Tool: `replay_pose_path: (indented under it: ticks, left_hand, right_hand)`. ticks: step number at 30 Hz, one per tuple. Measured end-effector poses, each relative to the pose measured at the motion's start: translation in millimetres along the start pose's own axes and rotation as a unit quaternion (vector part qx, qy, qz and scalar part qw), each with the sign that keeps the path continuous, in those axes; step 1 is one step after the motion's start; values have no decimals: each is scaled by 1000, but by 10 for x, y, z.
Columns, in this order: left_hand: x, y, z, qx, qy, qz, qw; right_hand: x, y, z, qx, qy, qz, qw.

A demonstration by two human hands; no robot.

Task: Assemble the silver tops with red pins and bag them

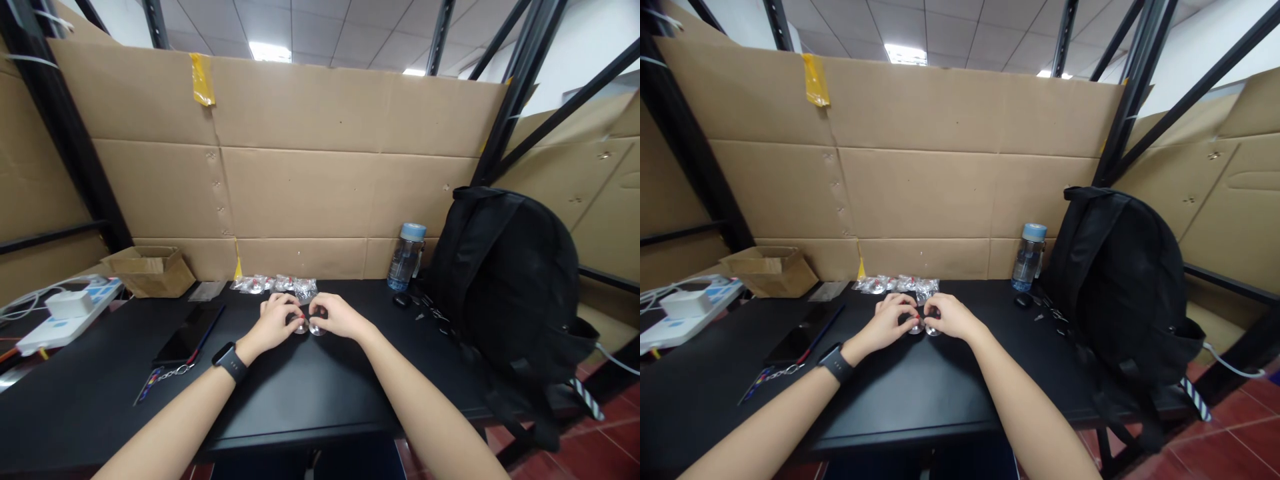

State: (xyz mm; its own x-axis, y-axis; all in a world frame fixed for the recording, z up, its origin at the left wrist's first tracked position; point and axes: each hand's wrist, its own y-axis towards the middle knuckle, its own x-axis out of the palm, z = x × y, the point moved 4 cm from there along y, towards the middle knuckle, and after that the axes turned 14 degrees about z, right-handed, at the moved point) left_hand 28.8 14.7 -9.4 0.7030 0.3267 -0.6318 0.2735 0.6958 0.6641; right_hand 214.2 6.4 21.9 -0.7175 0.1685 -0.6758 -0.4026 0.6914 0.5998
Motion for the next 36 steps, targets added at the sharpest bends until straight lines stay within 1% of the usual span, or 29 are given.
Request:
replay_pose_path:
  ticks: [3,5,7,9,12,16,20,26,30,33,36]
  left_hand:
    - [-33,-6,-29,31,26,-15,999]
    - [-64,-11,-39,51,44,-22,997]
    - [-103,-12,-47,67,53,-21,996]
    - [-140,-12,-51,80,60,-18,995]
    - [-178,-14,-39,91,75,-17,993]
    - [-192,-23,36,115,92,-14,989]
    - [-154,-39,105,141,134,-32,980]
    - [-140,-36,142,140,113,-16,984]
    - [-125,-37,123,140,130,-12,982]
    - [-107,-45,75,137,146,-19,980]
    - [-120,-28,16,107,125,-30,986]
  right_hand:
    - [1,-45,102,23,-85,-53,995]
    - [13,-60,137,31,-123,-74,989]
    - [24,-57,139,29,-148,-73,986]
    - [24,-42,131,24,-174,-59,983]
    - [12,-33,137,31,-206,-53,977]
    - [0,-44,157,36,-210,-53,976]
    - [6,-49,169,29,-222,-46,974]
    - [-4,-47,154,33,-226,-53,972]
    - [-15,-56,144,32,-225,-57,972]
    - [5,-77,174,27,-199,-68,977]
    - [41,-94,210,5,-168,-89,982]
